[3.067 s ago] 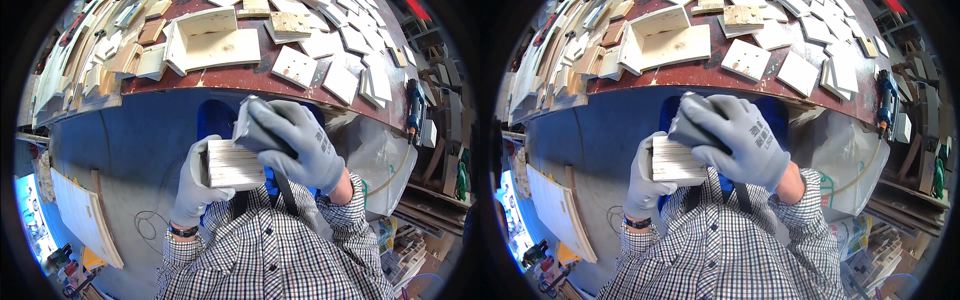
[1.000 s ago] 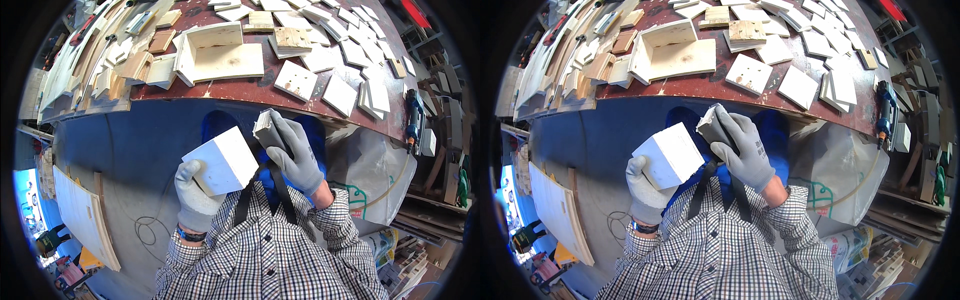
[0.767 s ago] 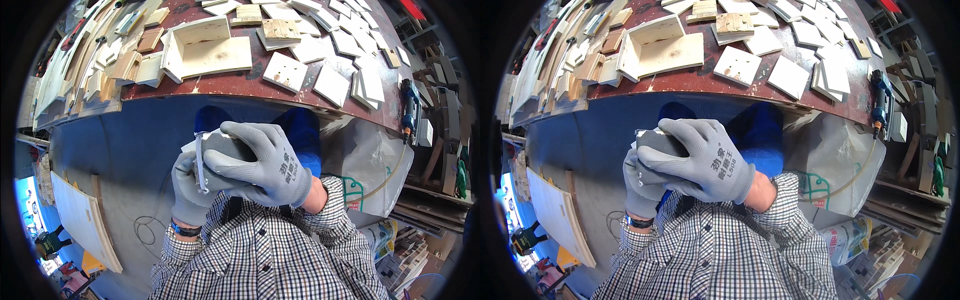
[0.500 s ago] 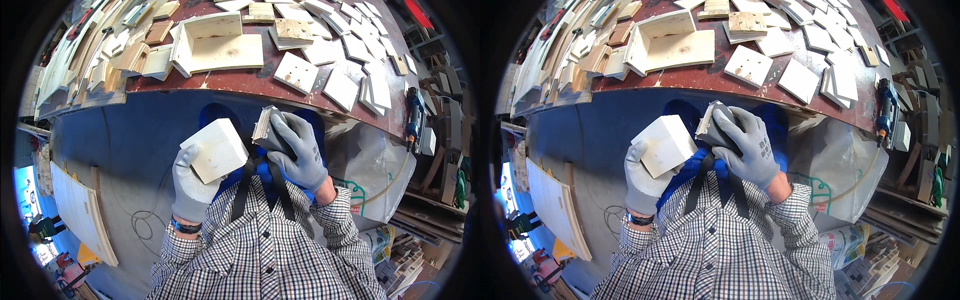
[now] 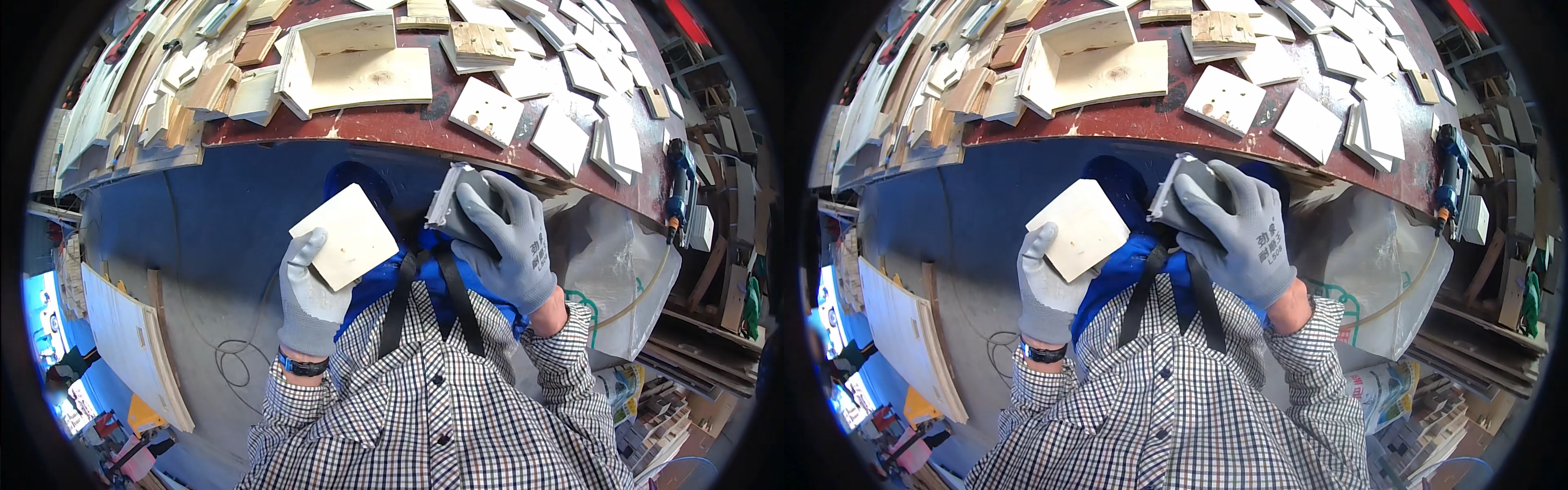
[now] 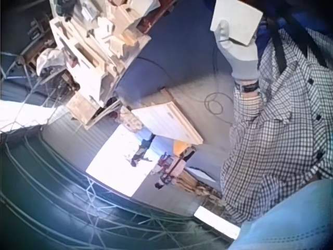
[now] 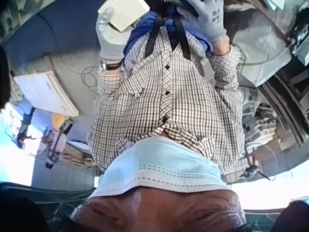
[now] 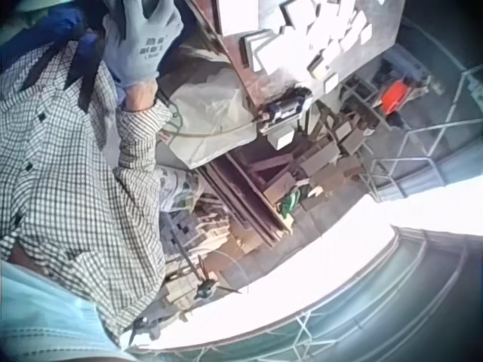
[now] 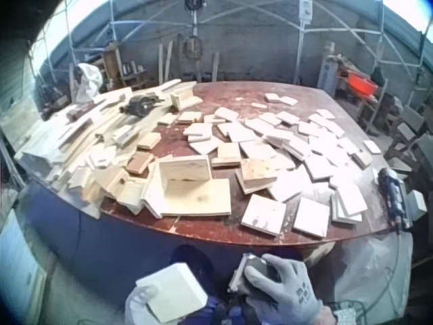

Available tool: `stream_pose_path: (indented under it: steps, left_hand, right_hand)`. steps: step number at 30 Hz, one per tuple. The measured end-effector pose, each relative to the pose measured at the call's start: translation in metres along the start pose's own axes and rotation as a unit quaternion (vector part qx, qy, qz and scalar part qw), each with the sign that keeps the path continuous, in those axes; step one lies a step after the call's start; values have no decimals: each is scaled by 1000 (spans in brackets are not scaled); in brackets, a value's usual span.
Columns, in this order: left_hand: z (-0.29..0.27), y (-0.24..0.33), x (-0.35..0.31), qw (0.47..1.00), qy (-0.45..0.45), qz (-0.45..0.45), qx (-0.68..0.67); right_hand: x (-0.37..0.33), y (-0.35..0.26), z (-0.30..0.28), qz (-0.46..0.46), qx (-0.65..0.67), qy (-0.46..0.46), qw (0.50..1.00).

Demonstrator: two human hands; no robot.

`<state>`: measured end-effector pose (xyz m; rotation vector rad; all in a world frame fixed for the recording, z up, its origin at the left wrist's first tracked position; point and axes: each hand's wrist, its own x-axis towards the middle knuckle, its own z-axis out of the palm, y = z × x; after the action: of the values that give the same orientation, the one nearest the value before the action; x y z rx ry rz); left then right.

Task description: The person assembles small wooden boxes by joining cut pieces with a nail gun and then smoothing the edges with sandpaper. The person handles multiple pieces, aligns them, fastens them, and sands the finished boxes.

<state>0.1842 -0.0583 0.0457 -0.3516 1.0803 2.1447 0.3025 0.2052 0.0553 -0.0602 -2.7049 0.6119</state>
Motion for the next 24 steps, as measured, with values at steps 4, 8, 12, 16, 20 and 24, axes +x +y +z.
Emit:
stream_pose_path:
  steps: [4,8,12,16,20,24]
  left_hand:
    - [5,2,0,1000,-17,-19,13]
    - [-2,8,-4,999,-33,5,-36]
    - [-15,9,-5,998,0,10,-56]
    - [-25,-5,-5,981,-190,7,-32]
    - [-15,-5,-5,987,-163,-1,-1]
    - [-19,0,-6,990,-116,0,-84]
  right_hand:
    - [21,-50,1,-133,12,0,991]
    - [11,-22,9,-63,95,-21,993]
    - [4,-3,12,31,177,-1,984]
    - [42,-57,-5,-141,250,21,958]
    - [48,-56,2,-169,199,22,965]
    - [19,-9,43,11,211,11,977]
